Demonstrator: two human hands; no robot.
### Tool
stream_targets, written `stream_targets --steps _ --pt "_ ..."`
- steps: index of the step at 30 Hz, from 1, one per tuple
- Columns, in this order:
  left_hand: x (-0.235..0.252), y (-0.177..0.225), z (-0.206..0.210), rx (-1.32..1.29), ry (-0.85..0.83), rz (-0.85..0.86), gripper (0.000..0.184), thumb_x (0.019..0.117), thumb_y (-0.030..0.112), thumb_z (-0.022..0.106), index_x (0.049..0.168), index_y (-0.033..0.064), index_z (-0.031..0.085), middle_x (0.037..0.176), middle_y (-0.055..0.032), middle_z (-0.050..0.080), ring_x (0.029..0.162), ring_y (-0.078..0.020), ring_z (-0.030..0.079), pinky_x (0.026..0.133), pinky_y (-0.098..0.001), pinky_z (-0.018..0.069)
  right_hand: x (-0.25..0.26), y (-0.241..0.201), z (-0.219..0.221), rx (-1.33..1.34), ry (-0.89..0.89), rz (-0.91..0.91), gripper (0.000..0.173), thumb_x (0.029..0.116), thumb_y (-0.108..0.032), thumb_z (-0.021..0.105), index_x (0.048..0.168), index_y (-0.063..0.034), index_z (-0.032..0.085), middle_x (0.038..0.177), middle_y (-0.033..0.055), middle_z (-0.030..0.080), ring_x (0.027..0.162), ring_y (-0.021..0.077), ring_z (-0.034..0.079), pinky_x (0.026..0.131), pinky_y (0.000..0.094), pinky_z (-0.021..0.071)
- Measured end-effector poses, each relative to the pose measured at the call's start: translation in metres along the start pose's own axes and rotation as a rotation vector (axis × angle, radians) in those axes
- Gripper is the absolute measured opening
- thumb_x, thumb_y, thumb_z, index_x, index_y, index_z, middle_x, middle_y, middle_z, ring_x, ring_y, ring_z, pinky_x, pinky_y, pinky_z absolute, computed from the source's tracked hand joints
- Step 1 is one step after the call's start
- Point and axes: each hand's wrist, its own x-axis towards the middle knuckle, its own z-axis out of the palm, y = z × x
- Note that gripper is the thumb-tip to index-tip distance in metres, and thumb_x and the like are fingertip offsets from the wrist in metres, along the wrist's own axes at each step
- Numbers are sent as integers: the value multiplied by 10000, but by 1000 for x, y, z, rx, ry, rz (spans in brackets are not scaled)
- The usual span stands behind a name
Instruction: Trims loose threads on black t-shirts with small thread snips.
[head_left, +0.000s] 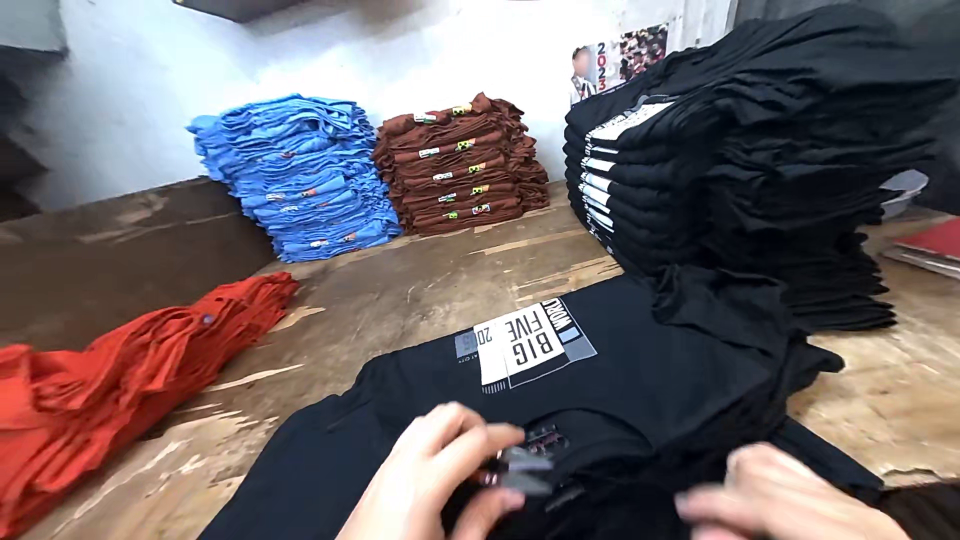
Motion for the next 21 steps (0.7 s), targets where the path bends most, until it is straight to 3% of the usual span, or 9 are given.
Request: stream_targets --steps 2,3,6,7,9,11,13,16,21 --pt "19 -2 13 40 127 6 325 981 382 664 1244 199 715 1062 -22 667 966 -129 640 859 -366 554 16 -3 14 -221 217 12 207 971 -282 707 1089 -116 743 981 59 732 999 157 662 950 353 521" --pt "28 -5 20 51 176 17 314 979 400 646 1228 220 716 1050 17 662 957 -87 636 848 -325 559 18 -2 20 -270 312 23 192 962 -272 702 1079 -120 714 997 51 708 1017 147 648 939 335 524" --pt "52 -9 35 -22 189 90 281 962 385 672 1181 218 728 1009 53 647 924 -38 625 815 -248 559 7 1 33 -210 548 163 144 989 -242 634 966 -100 625 824 -24 634 757 1 603 693 179 524" --pt "58 -7 39 -31 179 98 271 950 367 685 1173 220 730 1003 58 648 923 -40 624 820 -255 558 1 4 38 -171 546 221 180 990 -265 641 955 -89 641 817 -11 628 741 12 596 665 186 515" --pt "68 -2 47 -28 153 87 273 932 348 700 1178 230 727 1002 64 644 915 -42 623 822 -271 554 -4 12 60 -157 523 294 215 916 -288 770 948 -76 751 882 54 649 838 95 621 720 252 540" --pt "76 3 53 -30 112 106 340 937 372 710 1244 226 711 1045 53 649 930 -42 636 820 -256 576 -8 21 86 -159 596 262 116 856 -222 829 898 -120 792 940 36 635 939 78 611 835 219 538" --pt "82 5 55 -20 118 238 313 963 338 695 1245 205 728 1107 40 700 986 -67 664 856 -275 583 -12 19 91 -67 664 241 46 880 -184 812 902 -155 783 977 -11 616 987 22 587 882 162 503" --pt "76 13 53 82 212 484 173 1029 268 603 1099 217 752 1027 44 729 900 -125 625 790 -327 469 -20 13 84 140 693 300 25 895 -140 793 908 -158 780 1003 -46 605 988 4 582 850 143 513" --pt "67 47 61 403 189 699 236 1025 70 540 1169 144 712 1063 -15 689 903 -187 576 854 -373 412 -22 12 83 201 697 317 36 903 -169 782 928 -193 774 1016 -73 600 1013 -8 571 874 148 502"
